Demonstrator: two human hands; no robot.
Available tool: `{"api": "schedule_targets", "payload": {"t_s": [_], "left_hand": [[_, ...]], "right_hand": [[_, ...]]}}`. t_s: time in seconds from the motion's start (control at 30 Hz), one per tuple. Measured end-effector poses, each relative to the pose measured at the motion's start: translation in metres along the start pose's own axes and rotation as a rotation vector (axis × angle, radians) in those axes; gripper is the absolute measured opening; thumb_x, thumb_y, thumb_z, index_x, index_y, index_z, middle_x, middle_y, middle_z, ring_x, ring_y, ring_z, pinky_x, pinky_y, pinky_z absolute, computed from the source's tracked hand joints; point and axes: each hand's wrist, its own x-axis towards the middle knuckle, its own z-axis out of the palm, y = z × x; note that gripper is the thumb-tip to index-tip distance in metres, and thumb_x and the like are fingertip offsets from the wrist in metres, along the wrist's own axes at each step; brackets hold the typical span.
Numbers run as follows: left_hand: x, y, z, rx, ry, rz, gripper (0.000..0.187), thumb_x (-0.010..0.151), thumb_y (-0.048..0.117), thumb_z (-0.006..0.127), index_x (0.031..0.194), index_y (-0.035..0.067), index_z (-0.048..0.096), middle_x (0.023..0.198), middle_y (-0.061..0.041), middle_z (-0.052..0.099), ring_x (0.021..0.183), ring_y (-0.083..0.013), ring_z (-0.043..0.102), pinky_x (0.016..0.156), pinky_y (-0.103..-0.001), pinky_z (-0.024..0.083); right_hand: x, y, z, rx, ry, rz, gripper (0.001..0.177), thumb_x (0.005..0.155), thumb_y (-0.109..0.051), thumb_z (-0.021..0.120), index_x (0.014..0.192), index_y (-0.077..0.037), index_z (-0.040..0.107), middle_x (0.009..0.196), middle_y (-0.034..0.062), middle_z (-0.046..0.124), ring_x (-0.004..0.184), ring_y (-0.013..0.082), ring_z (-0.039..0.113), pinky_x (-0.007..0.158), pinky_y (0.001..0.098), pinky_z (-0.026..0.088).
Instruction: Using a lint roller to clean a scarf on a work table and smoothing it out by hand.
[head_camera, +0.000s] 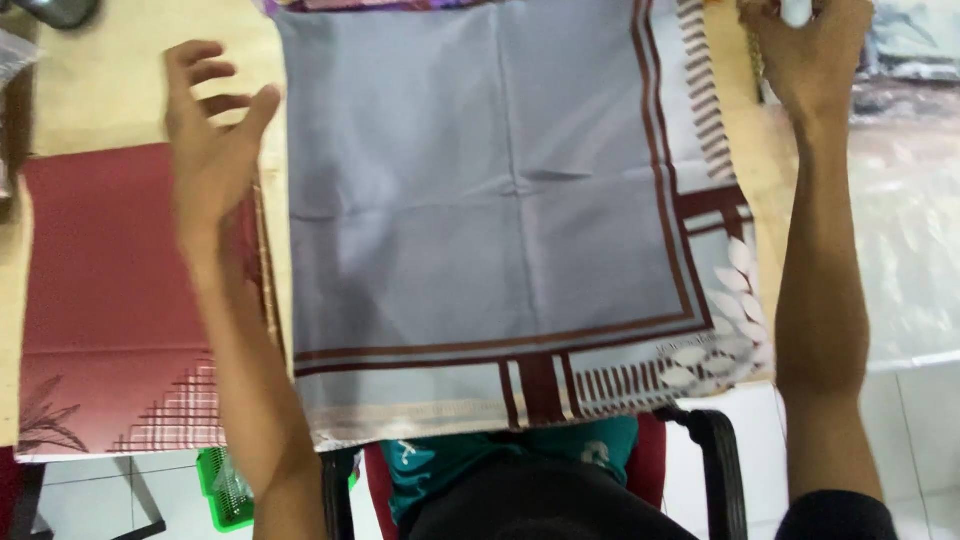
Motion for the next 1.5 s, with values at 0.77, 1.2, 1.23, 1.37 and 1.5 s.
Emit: {"api": "schedule_targets", "payload": {"t_s": [0.77, 1.2, 1.23, 1.37, 1.5], "left_hand": [[-0.286, 0.016, 0.015, 0.501, 0.048, -0.469, 0.045, 0.096, 0.029, 0.065, 0.130, 0.005, 0.048, 0.142, -0.022, 0.039, 0.132, -0.0461, 0.028, 0.103, -0.066, 0.027], [-0.280, -0.012, -0.014, 0.349, 0.229, -0.199, 0.011, 0.114, 0.004, 0.061, 0.107, -0.003, 0.064, 0.092, -0.012, 0.066, 0.078, -0.0225, 0.057, 0.071, -0.039, 0.047], [-0.279, -0.020, -0.016, 0.348, 0.229, -0.198, 0.011, 0.114, 0.004, 0.061, 0.107, -0.003, 0.064, 0.092, -0.012, 0.066, 0.078, -0.0225, 0.057, 0.071, -0.039, 0.047], [-0.279, -0.030, -0.021, 0.324, 0.224, -0.175, 0.009, 0.117, 0.005, 0.060, 0.111, -0.002, 0.061, 0.091, -0.013, 0.064, 0.080, -0.0229, 0.061, 0.068, -0.039, 0.044], [-0.281, -0.032, -0.023, 0.255, 0.215, -0.222, 0.010, 0.116, 0.006, 0.059, 0.113, -0.003, 0.064, 0.086, -0.011, 0.064, 0.079, -0.0172, 0.062, 0.061, -0.033, 0.041]], "right_hand": [[-0.255, -0.108, -0.068, -0.250, 0.029, 0.939, 0.074, 0.084, -0.036, 0.090, 0.067, -0.015, 0.021, 0.075, -0.0042, 0.016, 0.070, 0.0122, 0.020, 0.061, 0.0338, 0.019], [-0.232, -0.119, -0.080, 0.298, -0.042, 0.988, 0.024, 0.105, -0.020, 0.069, 0.088, -0.014, 0.054, 0.067, -0.0052, 0.044, 0.051, 0.0045, 0.032, 0.044, 0.0211, 0.023], [-0.230, -0.121, -0.082, 0.298, -0.040, 0.988, 0.024, 0.105, -0.020, 0.069, 0.088, -0.014, 0.054, 0.067, -0.0052, 0.044, 0.051, 0.0045, 0.032, 0.044, 0.0211, 0.023], [-0.229, -0.129, -0.090, 0.119, -0.158, 1.063, 0.028, 0.091, -0.027, 0.082, 0.095, -0.011, 0.060, 0.069, -0.0028, 0.050, 0.058, 0.0087, 0.037, 0.050, 0.0237, 0.030], [-0.234, -0.137, -0.097, -0.058, -0.275, 1.125, 0.039, 0.087, -0.032, 0.087, 0.082, -0.010, 0.055, 0.066, 0.0031, 0.047, 0.056, 0.0143, 0.037, 0.052, 0.0304, 0.031]]}}
